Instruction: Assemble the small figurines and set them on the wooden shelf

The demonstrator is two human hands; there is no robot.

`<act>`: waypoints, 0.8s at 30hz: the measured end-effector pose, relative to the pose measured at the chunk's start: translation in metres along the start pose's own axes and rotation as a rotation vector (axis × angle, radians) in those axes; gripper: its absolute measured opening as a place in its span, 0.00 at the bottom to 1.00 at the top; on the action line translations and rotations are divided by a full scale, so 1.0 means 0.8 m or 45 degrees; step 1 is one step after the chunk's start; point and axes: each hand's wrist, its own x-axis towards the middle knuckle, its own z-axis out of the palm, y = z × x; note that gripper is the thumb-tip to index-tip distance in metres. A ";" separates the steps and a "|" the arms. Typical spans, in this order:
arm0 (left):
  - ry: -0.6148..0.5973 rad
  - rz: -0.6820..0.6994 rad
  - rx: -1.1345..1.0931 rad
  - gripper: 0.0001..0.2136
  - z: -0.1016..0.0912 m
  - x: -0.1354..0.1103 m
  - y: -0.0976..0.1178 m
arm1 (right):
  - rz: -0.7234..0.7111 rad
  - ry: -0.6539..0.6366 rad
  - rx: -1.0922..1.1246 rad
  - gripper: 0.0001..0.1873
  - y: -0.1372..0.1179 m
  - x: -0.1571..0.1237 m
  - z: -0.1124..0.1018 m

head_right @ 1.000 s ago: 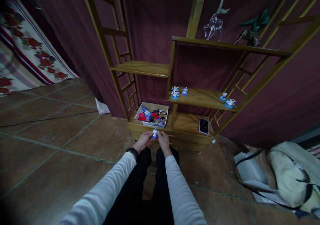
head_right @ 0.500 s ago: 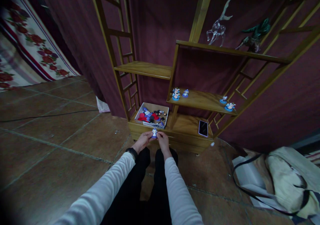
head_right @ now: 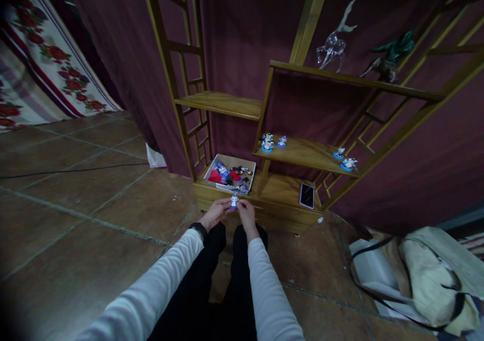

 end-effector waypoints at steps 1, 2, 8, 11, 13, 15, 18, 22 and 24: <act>0.000 0.000 0.001 0.08 0.000 0.000 0.000 | 0.003 0.005 -0.002 0.13 0.000 0.000 0.000; -0.001 -0.001 0.002 0.09 0.000 0.001 -0.001 | 0.010 0.013 -0.005 0.13 0.000 -0.001 0.000; -0.007 0.010 0.024 0.10 -0.001 0.003 -0.003 | 0.025 0.039 -0.059 0.14 -0.002 -0.002 0.000; 0.001 0.033 0.033 0.12 -0.001 0.003 -0.005 | 0.009 0.033 -0.070 0.12 -0.002 -0.002 0.000; 0.023 0.058 0.041 0.13 -0.002 0.004 -0.006 | -0.009 0.024 -0.089 0.11 -0.003 -0.002 0.000; 0.036 0.081 0.043 0.15 -0.002 0.004 -0.006 | -0.030 0.008 -0.113 0.11 -0.004 -0.002 0.001; 0.028 0.100 0.050 0.17 -0.002 0.005 -0.006 | -0.044 -0.032 -0.100 0.13 -0.006 -0.004 0.001; 0.029 0.132 0.084 0.17 -0.001 0.004 -0.005 | -0.070 -0.081 -0.028 0.16 -0.004 -0.006 0.002; 0.040 0.146 0.091 0.16 -0.001 0.003 -0.005 | -0.085 -0.104 0.002 0.16 -0.003 -0.006 0.002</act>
